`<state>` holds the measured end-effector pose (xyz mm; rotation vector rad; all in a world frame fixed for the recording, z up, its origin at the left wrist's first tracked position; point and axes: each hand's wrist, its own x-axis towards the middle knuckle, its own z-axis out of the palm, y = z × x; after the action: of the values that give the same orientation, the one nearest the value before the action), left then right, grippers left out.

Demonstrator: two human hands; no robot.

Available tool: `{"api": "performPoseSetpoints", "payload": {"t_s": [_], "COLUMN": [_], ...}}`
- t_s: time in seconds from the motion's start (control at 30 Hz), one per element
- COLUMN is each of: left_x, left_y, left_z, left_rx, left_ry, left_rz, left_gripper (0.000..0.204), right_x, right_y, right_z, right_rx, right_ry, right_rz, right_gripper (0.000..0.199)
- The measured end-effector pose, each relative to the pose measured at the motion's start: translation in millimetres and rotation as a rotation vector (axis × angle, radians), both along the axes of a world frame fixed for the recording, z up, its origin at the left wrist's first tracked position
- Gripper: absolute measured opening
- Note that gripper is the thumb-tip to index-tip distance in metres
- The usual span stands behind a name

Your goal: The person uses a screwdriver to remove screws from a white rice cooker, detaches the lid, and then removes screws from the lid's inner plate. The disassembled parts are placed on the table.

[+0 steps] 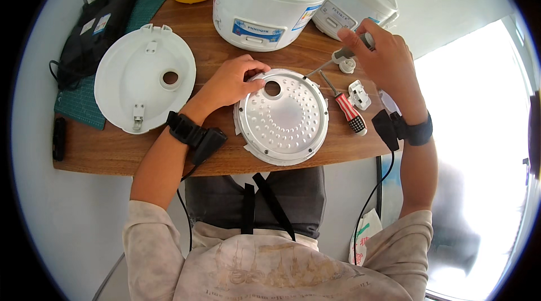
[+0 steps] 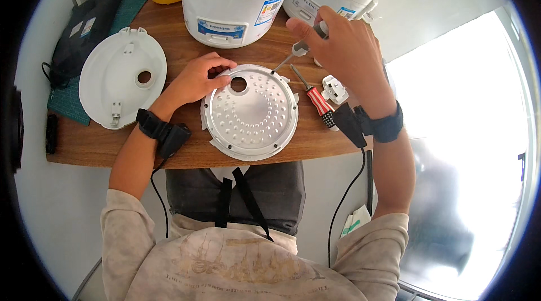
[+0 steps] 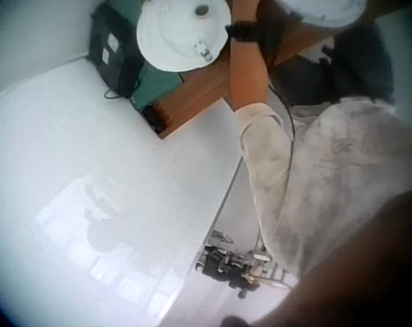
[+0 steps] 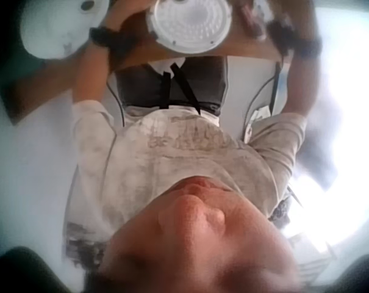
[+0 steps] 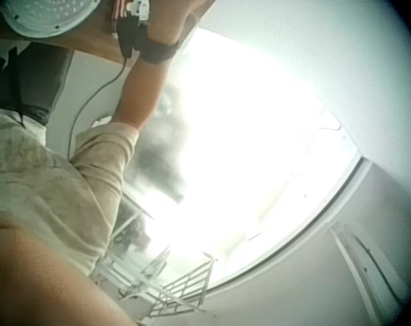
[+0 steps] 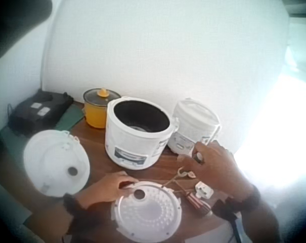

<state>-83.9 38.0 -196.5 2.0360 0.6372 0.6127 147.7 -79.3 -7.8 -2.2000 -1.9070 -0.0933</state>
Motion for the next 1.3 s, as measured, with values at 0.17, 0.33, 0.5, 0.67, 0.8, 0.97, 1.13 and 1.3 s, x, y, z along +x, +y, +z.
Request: {"api": "performPoseSetpoints", "payload": {"t_s": [0.17,0.33,0.5,0.67,0.8,0.97,1.13,1.3], "left_x": [2,2,2,2,1,1,1,1], "left_y": [-3,-3,-3,-4,-5,-4,-2,-4], "left_z": [8,6,6,5,7,6,6,7], "left_rx": [-0.005,-0.029,-0.053,-0.075,-0.06,-0.084,-0.069,-0.046], "left_ry": [0.042,0.029,0.022,-0.027,-0.025,0.004,0.017,0.022], "left_rz": [0.011,0.01,0.014,0.017,0.015,0.018,0.007,0.013], "left_gripper": [0.032,0.033,0.033,0.033,0.033,0.034,0.034,0.033], "right_x": [0,10,-4,3,6,10,12,22], "right_y": [-4,-5,-3,-3,-4,1,0,-11], "right_z": [1,-5,0,-8,1,-1,-5,-15], "right_rx": [-0.02,0.053,-0.065,0.067,0.005,-0.033,0.002,0.123], "right_ry": [0.147,0.192,-0.047,0.045,0.101,0.188,0.157,0.211], "right_rz": [0.01,0.128,0.018,0.147,0.177,0.255,0.2,0.103], "right_gripper": [0.032,0.032,0.035,0.035,0.033,0.034,0.036,0.035]}}
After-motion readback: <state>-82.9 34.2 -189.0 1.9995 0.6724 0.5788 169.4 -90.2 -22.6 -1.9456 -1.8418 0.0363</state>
